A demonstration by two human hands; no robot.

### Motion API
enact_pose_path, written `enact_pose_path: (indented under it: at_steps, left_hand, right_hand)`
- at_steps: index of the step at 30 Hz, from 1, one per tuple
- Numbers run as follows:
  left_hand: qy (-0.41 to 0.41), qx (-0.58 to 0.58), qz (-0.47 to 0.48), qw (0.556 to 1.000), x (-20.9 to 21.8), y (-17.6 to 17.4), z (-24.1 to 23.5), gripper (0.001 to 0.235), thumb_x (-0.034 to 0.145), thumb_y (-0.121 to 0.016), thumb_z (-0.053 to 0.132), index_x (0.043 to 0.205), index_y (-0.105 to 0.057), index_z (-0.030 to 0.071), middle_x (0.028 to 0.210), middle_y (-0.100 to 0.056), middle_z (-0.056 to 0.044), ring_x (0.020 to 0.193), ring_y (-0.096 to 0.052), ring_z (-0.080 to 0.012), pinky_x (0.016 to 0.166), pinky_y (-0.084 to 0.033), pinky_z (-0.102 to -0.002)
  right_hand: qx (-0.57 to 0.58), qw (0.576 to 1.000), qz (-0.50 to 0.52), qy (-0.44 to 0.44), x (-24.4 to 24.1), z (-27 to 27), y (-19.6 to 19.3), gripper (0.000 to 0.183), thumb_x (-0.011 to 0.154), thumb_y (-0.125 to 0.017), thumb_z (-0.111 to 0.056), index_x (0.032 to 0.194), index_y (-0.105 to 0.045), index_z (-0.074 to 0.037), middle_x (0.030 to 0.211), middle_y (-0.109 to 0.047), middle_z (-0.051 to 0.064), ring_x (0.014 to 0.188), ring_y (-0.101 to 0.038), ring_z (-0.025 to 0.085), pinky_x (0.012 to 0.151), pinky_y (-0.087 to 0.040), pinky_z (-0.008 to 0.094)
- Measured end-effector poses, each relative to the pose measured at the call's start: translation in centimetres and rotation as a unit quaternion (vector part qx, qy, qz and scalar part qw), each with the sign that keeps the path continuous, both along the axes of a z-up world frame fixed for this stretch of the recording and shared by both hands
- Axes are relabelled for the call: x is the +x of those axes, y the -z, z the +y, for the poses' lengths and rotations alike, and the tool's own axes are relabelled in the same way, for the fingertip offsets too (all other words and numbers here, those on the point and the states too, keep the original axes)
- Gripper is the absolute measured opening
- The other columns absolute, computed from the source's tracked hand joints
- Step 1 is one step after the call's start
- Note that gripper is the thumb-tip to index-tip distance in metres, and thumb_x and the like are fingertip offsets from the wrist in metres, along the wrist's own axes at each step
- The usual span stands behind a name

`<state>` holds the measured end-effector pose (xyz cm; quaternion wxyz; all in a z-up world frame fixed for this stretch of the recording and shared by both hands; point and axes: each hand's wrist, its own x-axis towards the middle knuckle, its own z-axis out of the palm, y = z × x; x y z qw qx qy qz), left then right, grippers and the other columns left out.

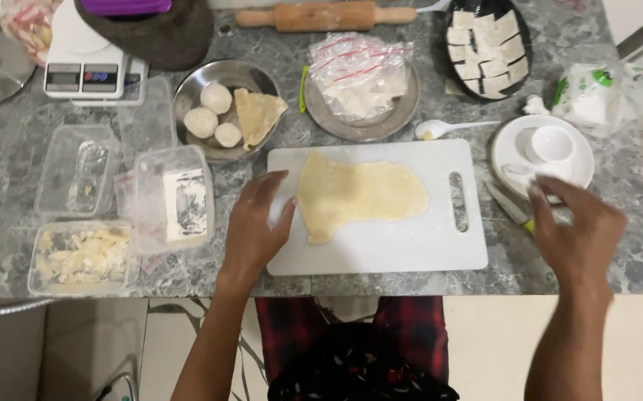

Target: A person rolls out a piece of dough on a cutting board using a rolling pin and then cuts it into small rectangular pieces using a knife.

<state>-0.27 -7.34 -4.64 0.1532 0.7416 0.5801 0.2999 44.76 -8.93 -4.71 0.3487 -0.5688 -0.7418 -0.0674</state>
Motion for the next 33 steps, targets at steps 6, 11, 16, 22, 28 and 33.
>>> enact_pose_path:
  at_steps: [6,11,16,22,28,33]
  left_hand:
    - [-0.019,0.015,-0.01,1.0,-0.9,0.9,-1.9,0.044,0.103,-0.056,0.029,0.137,-0.059,0.002,0.136,-0.064,-0.019,0.13,-0.057,-0.0367,0.107,-0.047,-0.054]
    - [-0.017,0.029,-0.015,0.999,-0.5,1.0,-2.2,0.042,0.102,-0.061,0.026,0.137,-0.059,0.002,0.131,-0.066,-0.018,0.123,-0.061,-0.0353,0.099,-0.052,-0.052]
    - [-0.006,0.041,-0.009,0.999,1.1,0.2,-1.2,0.042,0.102,-0.061,0.026,0.137,-0.06,0.003,0.13,-0.066,-0.019,0.122,-0.061,-0.0366,0.097,-0.053,-0.052]
    - [0.004,0.041,-0.021,0.999,3.3,0.1,-0.7,0.04,0.102,-0.059,0.026,0.137,-0.06,0.005,0.13,-0.066,-0.015,0.122,-0.062,-0.0321,0.098,-0.053,-0.048]
    - [-0.013,0.116,-0.038,0.992,3.0,0.6,-1.3,0.034,0.102,-0.063,0.02,0.127,-0.065,-0.002,0.121,-0.07,-0.019,0.113,-0.067,-0.0327,0.096,-0.057,-0.047]
    - [-0.101,0.146,-0.091,0.98,1.7,1.8,-2.6,0.034,0.101,-0.066,0.017,0.127,-0.065,-0.005,0.12,-0.07,-0.025,0.11,-0.071,-0.0335,0.094,-0.063,-0.044]
  right_hand:
    - [-0.081,0.992,0.034,0.094,1.3,-5.4,2.8,0.024,0.101,-0.086,0.0,0.122,-0.08,0.01,0.115,-0.077,0.022,0.093,-0.073,0.031,0.083,-0.057,0.04]
    - [-0.072,0.991,0.013,0.115,2.5,-7.0,5.4,0.026,0.1,-0.082,-0.009,0.122,-0.08,0.005,0.118,-0.077,0.021,0.109,-0.072,0.037,0.1,-0.055,0.046]
    - [-0.073,0.99,0.015,0.121,2.0,-6.8,4.8,0.022,0.102,-0.079,-0.01,0.122,-0.08,-0.001,0.116,-0.077,0.017,0.108,-0.072,0.036,0.102,-0.053,0.046]
    - [-0.082,0.993,0.045,0.074,1.2,-5.9,3.7,0.021,0.097,-0.08,-0.003,0.118,-0.078,0.003,0.115,-0.077,0.017,0.107,-0.072,0.033,0.106,-0.052,0.048]
    - [-0.082,0.992,0.063,0.07,0.8,-5.3,3.5,0.022,0.098,-0.078,-0.001,0.118,-0.076,0.007,0.115,-0.075,0.021,0.107,-0.07,0.036,0.095,-0.056,0.046]
    - [-0.004,1.0,0.003,0.017,-0.6,-2.1,1.3,0.021,0.098,-0.083,0.0,0.118,-0.078,0.006,0.113,-0.076,0.023,0.103,-0.071,0.037,0.094,-0.057,0.047]
